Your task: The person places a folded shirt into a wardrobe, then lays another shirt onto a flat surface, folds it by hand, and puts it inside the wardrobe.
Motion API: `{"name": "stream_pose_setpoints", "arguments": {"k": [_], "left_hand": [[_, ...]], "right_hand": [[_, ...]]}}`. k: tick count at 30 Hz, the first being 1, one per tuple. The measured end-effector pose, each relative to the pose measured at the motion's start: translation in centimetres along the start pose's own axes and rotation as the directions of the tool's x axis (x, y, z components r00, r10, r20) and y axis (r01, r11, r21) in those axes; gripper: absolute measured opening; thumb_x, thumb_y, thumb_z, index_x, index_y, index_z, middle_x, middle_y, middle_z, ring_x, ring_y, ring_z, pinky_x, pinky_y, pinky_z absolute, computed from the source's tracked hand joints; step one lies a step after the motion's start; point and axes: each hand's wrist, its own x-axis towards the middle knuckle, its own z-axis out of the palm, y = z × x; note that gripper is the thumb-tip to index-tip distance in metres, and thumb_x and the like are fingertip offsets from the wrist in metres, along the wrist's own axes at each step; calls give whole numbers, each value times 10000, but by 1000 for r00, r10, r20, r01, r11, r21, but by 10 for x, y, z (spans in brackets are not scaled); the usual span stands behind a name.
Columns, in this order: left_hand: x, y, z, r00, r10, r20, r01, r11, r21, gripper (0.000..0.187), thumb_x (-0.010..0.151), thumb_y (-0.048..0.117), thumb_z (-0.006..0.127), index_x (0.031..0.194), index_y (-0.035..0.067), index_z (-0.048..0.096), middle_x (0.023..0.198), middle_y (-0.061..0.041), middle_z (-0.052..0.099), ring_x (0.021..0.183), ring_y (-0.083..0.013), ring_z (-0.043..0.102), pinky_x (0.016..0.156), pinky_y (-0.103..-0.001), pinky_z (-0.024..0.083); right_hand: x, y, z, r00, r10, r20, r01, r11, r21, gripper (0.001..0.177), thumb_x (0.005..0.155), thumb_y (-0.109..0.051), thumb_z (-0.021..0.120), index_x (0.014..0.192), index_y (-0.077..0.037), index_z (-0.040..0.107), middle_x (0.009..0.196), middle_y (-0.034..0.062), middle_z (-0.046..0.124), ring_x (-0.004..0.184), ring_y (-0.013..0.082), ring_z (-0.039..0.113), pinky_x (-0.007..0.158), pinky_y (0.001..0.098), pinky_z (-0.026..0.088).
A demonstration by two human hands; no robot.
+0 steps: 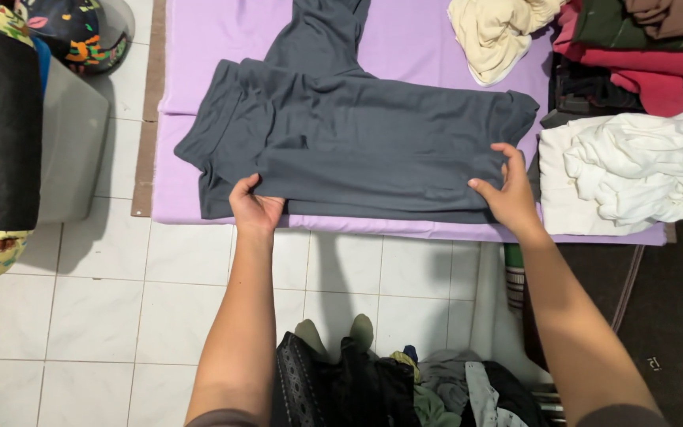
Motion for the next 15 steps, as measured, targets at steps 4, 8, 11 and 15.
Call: {"name": "stream_pose_setpoints", "arguments": {"k": [4, 8, 11, 15], "left_hand": [[4, -3, 6, 996, 75, -49, -74, 997, 15, 386, 993, 190, 621, 1273, -75, 598, 1362, -184, 616, 1268, -312, 587, 1153, -438, 464], [-2, 6, 6, 997, 72, 1, -72, 997, -34, 353, 927, 86, 573, 1202, -132, 598, 1318, -232, 633, 1255, -346, 609, 1120, -438, 498], [-4, 10, -8, 998, 64, 9, -64, 998, 5, 365, 881, 34, 532, 1186, -161, 572, 1293, -258, 627, 1235, -367, 613, 1106, -460, 502], [8, 11, -41, 998, 62, -19, -61, 994, 87, 353, 884, -69, 518, 1218, -183, 533, 1318, -268, 594, 1265, -362, 596, 1161, -440, 486]], "right_hand": [[-9, 33, 2, 998, 64, -21, -62, 996, 63, 621, 885, 40, 754, 1394, -102, 428, 1369, 89, 472, 1277, 185, 494, 1119, 306, 382], [-15, 50, -1, 993, 88, -84, -70, 978, 195, 522, 923, 37, 720, 1343, -102, 444, 1394, 85, 464, 1350, 175, 481, 1151, 291, 386], [-15, 57, -3, 995, 46, -91, -35, 992, 122, 508, 943, 63, 718, 1364, -81, 473, 1386, 96, 485, 1346, 172, 471, 1142, 271, 375], [-21, 55, 0, 991, 108, -74, -112, 993, -42, 542, 910, 31, 737, 1387, -86, 506, 1227, 64, 574, 1022, 150, 522, 881, 249, 441]]}}
